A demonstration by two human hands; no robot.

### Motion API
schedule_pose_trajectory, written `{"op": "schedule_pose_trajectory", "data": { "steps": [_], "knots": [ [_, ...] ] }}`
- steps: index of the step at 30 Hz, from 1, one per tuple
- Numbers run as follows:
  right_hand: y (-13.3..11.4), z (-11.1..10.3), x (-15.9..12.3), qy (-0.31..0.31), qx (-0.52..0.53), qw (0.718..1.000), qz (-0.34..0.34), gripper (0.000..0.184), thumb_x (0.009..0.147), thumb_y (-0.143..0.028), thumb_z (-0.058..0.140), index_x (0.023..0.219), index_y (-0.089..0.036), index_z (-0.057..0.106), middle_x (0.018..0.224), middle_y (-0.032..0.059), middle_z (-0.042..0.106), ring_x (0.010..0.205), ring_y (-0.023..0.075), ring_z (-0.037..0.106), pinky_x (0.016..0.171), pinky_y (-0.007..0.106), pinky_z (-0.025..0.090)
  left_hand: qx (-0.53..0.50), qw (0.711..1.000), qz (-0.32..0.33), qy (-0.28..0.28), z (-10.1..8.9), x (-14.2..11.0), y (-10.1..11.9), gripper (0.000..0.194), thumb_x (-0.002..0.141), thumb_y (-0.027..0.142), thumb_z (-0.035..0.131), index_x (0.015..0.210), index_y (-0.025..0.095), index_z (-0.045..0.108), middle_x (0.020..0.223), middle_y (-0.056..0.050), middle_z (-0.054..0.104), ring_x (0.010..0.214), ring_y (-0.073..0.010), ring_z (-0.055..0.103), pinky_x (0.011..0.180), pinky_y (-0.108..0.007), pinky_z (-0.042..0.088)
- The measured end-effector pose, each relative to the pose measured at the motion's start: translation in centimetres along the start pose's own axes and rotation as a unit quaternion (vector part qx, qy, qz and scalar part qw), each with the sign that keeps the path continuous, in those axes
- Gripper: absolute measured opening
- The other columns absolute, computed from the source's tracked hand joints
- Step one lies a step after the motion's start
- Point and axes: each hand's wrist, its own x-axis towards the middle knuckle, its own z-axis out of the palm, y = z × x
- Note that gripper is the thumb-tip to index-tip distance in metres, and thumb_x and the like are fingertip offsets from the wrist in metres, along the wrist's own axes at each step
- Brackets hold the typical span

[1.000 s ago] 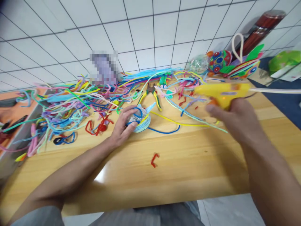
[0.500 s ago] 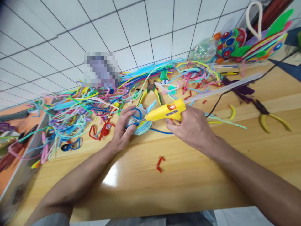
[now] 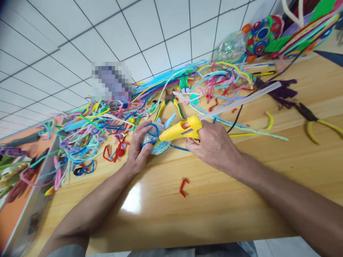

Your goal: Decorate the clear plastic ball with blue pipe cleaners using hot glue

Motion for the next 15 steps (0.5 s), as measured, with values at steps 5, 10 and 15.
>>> {"op": "schedule_pose_trajectory", "data": {
  "steps": [5, 10, 15],
  "knots": [
    [0.24, 0.14, -0.10, -0.003, 0.004, 1.000, -0.009, 0.023, 0.074, -0.022, 0.065, 0.066, -0.030, 0.044, 0.055, -0.0002, 0.050, 0.056, 0.0221, 0.053, 0.060, 0.037, 0.033, 0.012, 1.000, -0.002, -0.005, -0.07, -0.12, -0.09, 0.052, 0.118, 0.055, 0.045, 0.163, 0.030, 0.048, 0.164, -0.018, 0.059, 0.155, -0.0339, 0.058, 0.124, -0.062, 0.053],
    [0.37, 0.40, -0.23, 0.004, 0.013, 1.000, -0.017, 0.021, 0.075, -0.023, 0.063, 0.068, -0.031, 0.045, 0.057, 0.0012, 0.053, 0.058, 0.0235, 0.055, 0.059, 0.038, 0.035, 0.003, 1.000, -0.002, -0.003, -0.13, -0.21, -0.15, 0.051, 0.118, 0.052, 0.047, 0.164, 0.032, 0.048, 0.164, -0.017, 0.059, 0.155, -0.0343, 0.058, 0.124, -0.062, 0.052],
    [0.65, 0.67, -0.40, -0.003, 0.006, 1.000, -0.027, 0.016, 0.077, -0.024, 0.066, 0.069, -0.031, 0.053, 0.056, 0.0029, 0.055, 0.059, 0.0256, 0.057, 0.058, 0.039, 0.036, -0.002, 1.000, -0.006, -0.002, -0.12, -0.21, -0.18, 0.051, 0.117, 0.053, 0.047, 0.164, 0.032, 0.048, 0.165, -0.016, 0.058, 0.156, -0.0352, 0.057, 0.125, -0.062, 0.051]
  ]
}}
